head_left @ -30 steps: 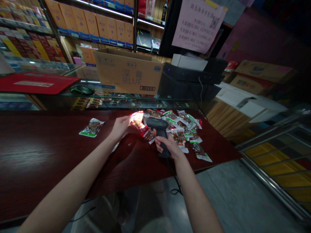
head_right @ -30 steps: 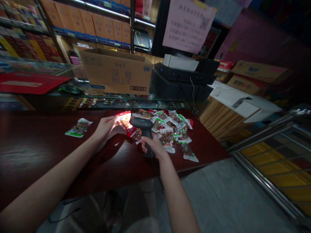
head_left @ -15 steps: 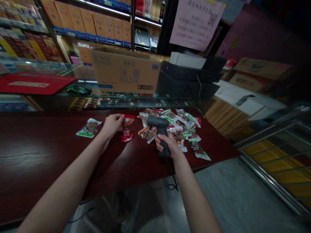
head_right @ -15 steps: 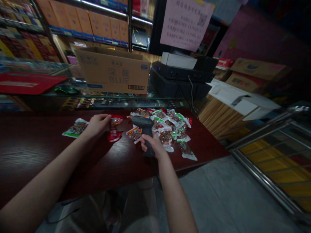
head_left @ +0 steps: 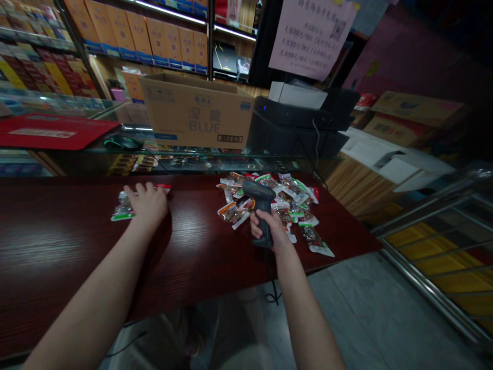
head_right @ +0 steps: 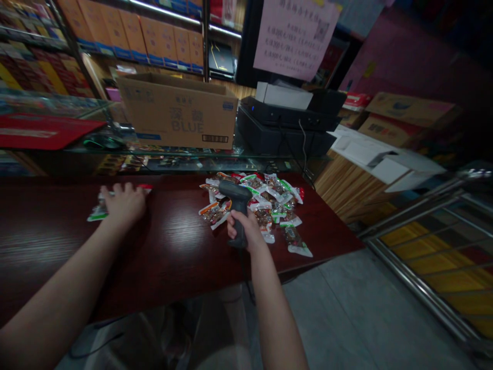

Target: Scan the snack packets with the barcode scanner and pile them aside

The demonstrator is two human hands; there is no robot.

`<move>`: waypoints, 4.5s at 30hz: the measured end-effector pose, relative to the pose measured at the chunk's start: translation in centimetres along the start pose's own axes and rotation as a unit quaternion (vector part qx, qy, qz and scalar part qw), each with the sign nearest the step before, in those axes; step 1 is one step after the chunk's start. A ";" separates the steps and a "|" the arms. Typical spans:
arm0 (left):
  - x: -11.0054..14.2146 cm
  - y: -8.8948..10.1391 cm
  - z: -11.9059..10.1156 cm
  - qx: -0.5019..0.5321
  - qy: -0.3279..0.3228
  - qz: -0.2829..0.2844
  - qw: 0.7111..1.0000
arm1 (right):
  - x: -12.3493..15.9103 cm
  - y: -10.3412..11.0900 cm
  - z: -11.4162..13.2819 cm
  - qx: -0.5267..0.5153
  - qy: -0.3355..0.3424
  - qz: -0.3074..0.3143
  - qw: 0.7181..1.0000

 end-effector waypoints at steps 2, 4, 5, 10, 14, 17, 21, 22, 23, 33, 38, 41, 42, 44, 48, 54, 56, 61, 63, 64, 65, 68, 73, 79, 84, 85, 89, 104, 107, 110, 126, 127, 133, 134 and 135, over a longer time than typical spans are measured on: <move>0.2 0.0 0.3 -0.015 0.023 -0.069 0.997 | 0.0 0.0 0.1 -0.005 0.000 -0.003 1.000; 0.2 0.3 -0.4 0.014 0.001 -0.108 0.994 | 0.0 0.0 0.3 -0.010 0.004 -0.010 1.000; 0.1 0.4 -1.3 0.043 -0.027 -0.108 0.993 | 0.0 0.0 0.4 -0.013 0.007 -0.018 1.000; 0.6 0.7 -8.5 0.232 -0.188 0.047 0.953 | -0.3 0.5 0.8 -0.048 0.017 -0.083 0.995; 1.6 0.2 -11.9 0.236 -0.197 0.065 0.949 | -0.3 0.6 1.0 -0.059 0.012 -0.103 0.993; 1.2 -0.4 -11.6 0.280 -0.187 0.048 0.940 | -0.2 0.5 1.0 -0.051 0.008 -0.100 0.994; -0.4 -1.1 -9.5 0.456 -0.133 0.008 0.880 | -0.1 0.4 0.8 -0.030 -0.002 -0.085 0.996; -0.8 -1.2 -9.0 0.504 -0.108 -0.012 0.857 | -0.1 0.3 0.8 -0.023 -0.005 -0.079 0.997; -1.2 -1.3 -8.5 0.549 -0.081 -0.035 0.831 | -0.1 0.3 0.7 -0.016 -0.009 -0.071 0.997; -0.9 0.7 -7.0 0.640 0.014 -0.194 0.743 | 0.1 -0.1 -0.4 0.049 -0.024 0.009 0.998; -0.6 1.0 -7.1 0.613 0.001 -0.186 0.768 | 0.1 -0.3 -0.8 0.082 -0.033 0.022 0.996; -0.6 1.1 -7.0 0.579 0.016 -0.186 0.794 | -0.1 -0.3 -0.9 0.104 -0.023 0.020 0.994; -0.6 1.1 -7.0 0.567 0.021 -0.187 0.802 | -0.1 -0.2 -1.0 0.110 -0.020 0.017 0.994; -0.6 1.2 -7.2 0.555 0.022 -0.185 0.811 | -0.1 -0.2 -1.0 0.117 -0.019 0.011 0.993; -0.8 1.1 -7.0 0.551 -0.013 -0.189 0.813 | 0.1 -0.3 -0.9 0.099 -0.023 0.015 0.995; -1.3 1.1 -2.7 0.328 -0.042 -0.138 0.934 | 0.3 -0.4 -0.5 0.051 -0.015 0.004 0.999; -1.1 1.3 -1.3 0.237 -0.025 -0.173 0.956 | 0.2 -0.3 -0.4 0.042 -0.009 -0.008 0.999; -0.8 0.5 -1.6 0.160 -0.107 -0.103 0.976 | -0.1 -0.1 -0.3 0.030 0.000 -0.036 0.999; -0.8 -0.6 -1.9 0.131 -0.111 -0.052 0.984 | 0.0 -0.1 -0.2 0.029 -0.002 -0.040 0.999; -0.7 -1.2 -1.8 0.114 -0.097 -0.053 0.987 | 0.0 -0.1 -0.2 0.028 -0.003 -0.042 0.999; -0.7 -1.7 -1.5 0.099 -0.075 -0.065 0.990 | 0.1 -0.2 -0.1 0.026 -0.002 -0.044 0.999; -0.5 -2.5 -0.6 0.070 -0.010 -0.105 0.992 | 0.1 -0.1 0.2 0.016 0.005 -0.056 0.998; -0.8 -1.1 -3.5 0.144 -0.111 -0.152 0.971 | 0.0 -0.1 0.4 -0.001 0.014 -0.081 0.997; -1.3 -1.9 -10.2 0.327 -0.250 -0.007 0.911 | -0.1 0.0 0.5 -0.009 0.007 -0.084 0.996; -1.3 -2.9 -10.7 0.395 -0.225 -0.002 0.891 | -0.1 0.1 0.4 -0.009 0.009 -0.084 0.996; -1.4 -2.8 -10.5 0.428 -0.220 -0.009 0.877 | 0.0 0.0 0.5 -0.009 0.008 -0.084 0.996; -1.9 -1.8 -9.0 0.558 -0.143 -0.097 0.812 | 0.0 -0.1 0.6 -0.013 0.007 -0.086 0.996; -1.2 -0.2 -6.8 0.595 -0.168 -0.214 0.756 | 0.3 -0.3 0.0 0.025 -0.012 -0.012 1.000; -0.7 0.4 -7.3 0.592 -0.189 -0.209 0.755 | 0.5 -0.5 0.0 0.037 -0.014 -0.001 0.999; -0.3 0.9 -7.4 0.578 -0.210 -0.214 0.759 | 0.5 -0.6 0.1 0.053 -0.012 0.001 0.999; -0.3 2.3 -3.6 0.199 -0.012 -0.071 0.977 | 0.5 -0.7 0.1 0.034 -0.012 0.010 0.999; -0.1 2.6 -3.1 0.150 0.011 -0.071 0.986 | 0.5 -0.7 0.1 0.036 -0.011 0.009 0.999; 0.6 1.6 -4.4 0.064 -0.089 -0.061 0.992 | 0.3 -0.6 0.0 0.043 -0.015 -0.003 0.999; 0.5 0.9 -4.6 0.063 -0.089 -0.021 0.994 | 0.3 -0.5 0.0 0.043 -0.014 -0.003 0.999; 0.4 0.2 -4.5 0.060 -0.072 0.010 0.996 | 0.3 -0.5 -0.1 0.042 -0.013 -0.003 0.999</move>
Point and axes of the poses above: each hand's wrist, its own x-axis away from the middle knuckle, its own y-axis out of the back of the hand, z = x × y, the point moved 1 cm from there along -x, towards the middle knuckle, and after that the axes turned 10 degrees about -y, right-handed, at the moved point
